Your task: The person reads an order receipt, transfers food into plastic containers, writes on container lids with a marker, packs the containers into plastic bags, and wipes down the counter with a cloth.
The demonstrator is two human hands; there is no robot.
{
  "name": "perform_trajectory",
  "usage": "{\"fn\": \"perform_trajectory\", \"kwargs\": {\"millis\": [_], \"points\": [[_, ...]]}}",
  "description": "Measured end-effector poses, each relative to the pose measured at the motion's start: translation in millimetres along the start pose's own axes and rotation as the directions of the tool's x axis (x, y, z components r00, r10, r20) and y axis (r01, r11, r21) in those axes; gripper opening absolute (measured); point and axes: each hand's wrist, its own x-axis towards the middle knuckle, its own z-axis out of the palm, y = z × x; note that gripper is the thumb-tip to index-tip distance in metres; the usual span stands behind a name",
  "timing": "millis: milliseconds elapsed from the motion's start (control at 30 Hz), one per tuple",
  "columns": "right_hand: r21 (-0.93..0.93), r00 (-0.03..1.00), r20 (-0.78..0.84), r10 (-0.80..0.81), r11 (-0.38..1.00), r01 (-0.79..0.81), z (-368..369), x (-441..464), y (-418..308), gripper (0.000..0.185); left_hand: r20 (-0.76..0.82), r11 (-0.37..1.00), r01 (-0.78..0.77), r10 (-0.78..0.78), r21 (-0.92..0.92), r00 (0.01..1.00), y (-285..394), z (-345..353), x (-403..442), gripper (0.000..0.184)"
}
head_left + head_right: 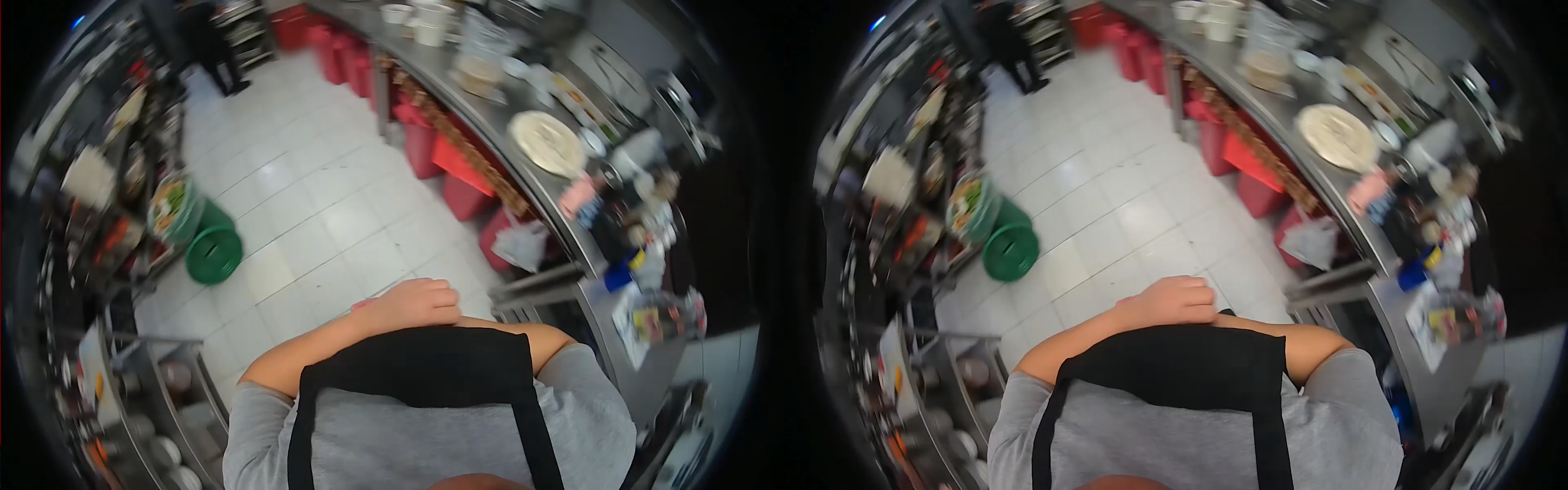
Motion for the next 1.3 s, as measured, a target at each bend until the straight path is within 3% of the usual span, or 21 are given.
{"fn": "perform_trajectory", "kwargs": {"millis": [33,67,133,233,333,433,500,567,633,700,733,767,800,900,967,1033,1100,1167,1233,1300], "points": [[0.058,0.998,-0.057,-0.010,0.998,0.014,-18.1,-19.3,-4.6,0.029,0.052,0.998,-0.042,0.044,-0.042,0.998,-5.5,10.8,31.2,0.011],[0.122,0.994,-0.110,-0.016,0.992,0.030,-32.5,-37.4,-9.3,0.029,0.217,0.994,0.017,0.006,-0.104,0.976,-11.4,17.5,52.1,0.018],[0.229,0.977,-0.213,-0.023,0.971,0.073,-59.0,-69.4,-17.7,0.029,0.529,0.974,0.158,-0.048,-0.164,0.847,-25.0,25.7,86.3,0.031],[0.365,0.944,-0.329,-0.013,0.921,0.140,-92.2,-101.9,-29.9,0.029,0.539,0.953,0.079,0.096,-0.293,0.837,-72.3,51.0,104.8,0.044],[0.445,0.923,-0.385,-0.002,0.876,0.187,-127.8,-103.3,-44.9,0.028,0.337,0.895,0.049,0.116,-0.444,0.934,-114.0,43.2,115.0,0.044],[0.456,0.901,-0.433,-0.022,0.857,0.240,-166.6,-79.2,-74.9,0.028,0.414,0.982,0.067,0.013,-0.179,0.910,-188.1,3.6,129.0,0.039],[0.373,0.844,-0.528,-0.099,0.866,0.334,-165.4,-73.7,-125.9,0.023,0.341,0.995,-0.032,0.063,-0.096,0.938,-262.0,-28.0,131.2,0.027],[0.267,0.801,-0.559,-0.214,0.868,0.418,-187.1,-62.4,-168.2,0.022,0.128,0.998,-0.035,0.027,0.056,0.991,-310.5,-78.1,150.0,0.020],[0.156,0.782,-0.524,-0.336,0.866,0.476,-222.1,-53.2,-200.1,0.024,-0.037,0.982,-0.031,0.039,0.186,0.999,-367.1,-127.6,180.9,0.022],[-0.165,0.674,-0.559,-0.483,0.862,0.480,-252.9,-41.2,-266.0,0.023,-0.172,0.949,0.049,0.006,0.312,0.985,-425.0,-170.2,223.3,0.039],[-0.428,0.608,-0.534,-0.587,0.808,0.404,-261.4,-39.6,-311.2,0.023,-0.225,0.919,0.027,0.068,0.392,0.972,-441.7,-190.1,250.9,0.047],[-0.676,0.429,-0.531,-0.731,0.671,0.306,-285.0,-31.3,-349.6,0.024,-0.273,0.882,0.012,0.133,0.471,0.953,-455.0,-208.4,281.0,0.054],[-0.840,0.312,-0.388,-0.867,0.472,0.269,-312.6,-25.5,-391.7,0.026,-0.278,0.865,-0.003,0.165,0.502,0.946,-470.9,-220.4,311.6,0.060],[-0.955,0.179,-0.255,-0.950,0.276,0.110,-379.1,-4.5,-508.2,0.025,-0.222,0.727,-0.038,0.258,0.686,0.940,-521.2,-220.1,384.6,0.068],[-0.963,0.273,-0.257,-0.927,0.268,0.002,-415.4,16.3,-566.4,0.026,-0.080,0.651,-0.064,0.188,0.757,0.979,-557.5,-218.7,411.4,0.065],[-0.912,0.405,-0.409,-0.818,0.367,-0.182,-448.7,40.9,-598.4,0.025,0.135,0.655,-0.087,-0.022,0.750,0.991,-592.7,-210.5,427.1,0.057],[-0.746,0.570,-0.584,-0.578,0.104,-0.658,-464.8,69.2,-605.9,0.021,0.305,0.780,-0.165,-0.035,0.604,0.952,-615.0,-203.1,434.2,0.038],[-0.592,0.582,-0.669,-0.462,-0.141,-0.793,-512.6,94.5,-579.7,0.020,0.360,0.875,-0.074,-0.119,0.478,0.925,-597.6,-203.3,421.4,0.024],[-0.500,0.638,-0.593,-0.491,-0.396,-0.770,-522.3,78.9,-564.6,0.030,0.466,0.784,-0.047,-0.319,0.619,0.825,-575.3,-215.7,400.5,0.026],[-0.625,0.548,-0.383,-0.743,-0.228,-0.747,-491.6,42.8,-581.7,0.038,0.392,0.870,0.173,-0.375,0.461,0.840,-576.7,-230.7,389.5,0.033]]}}
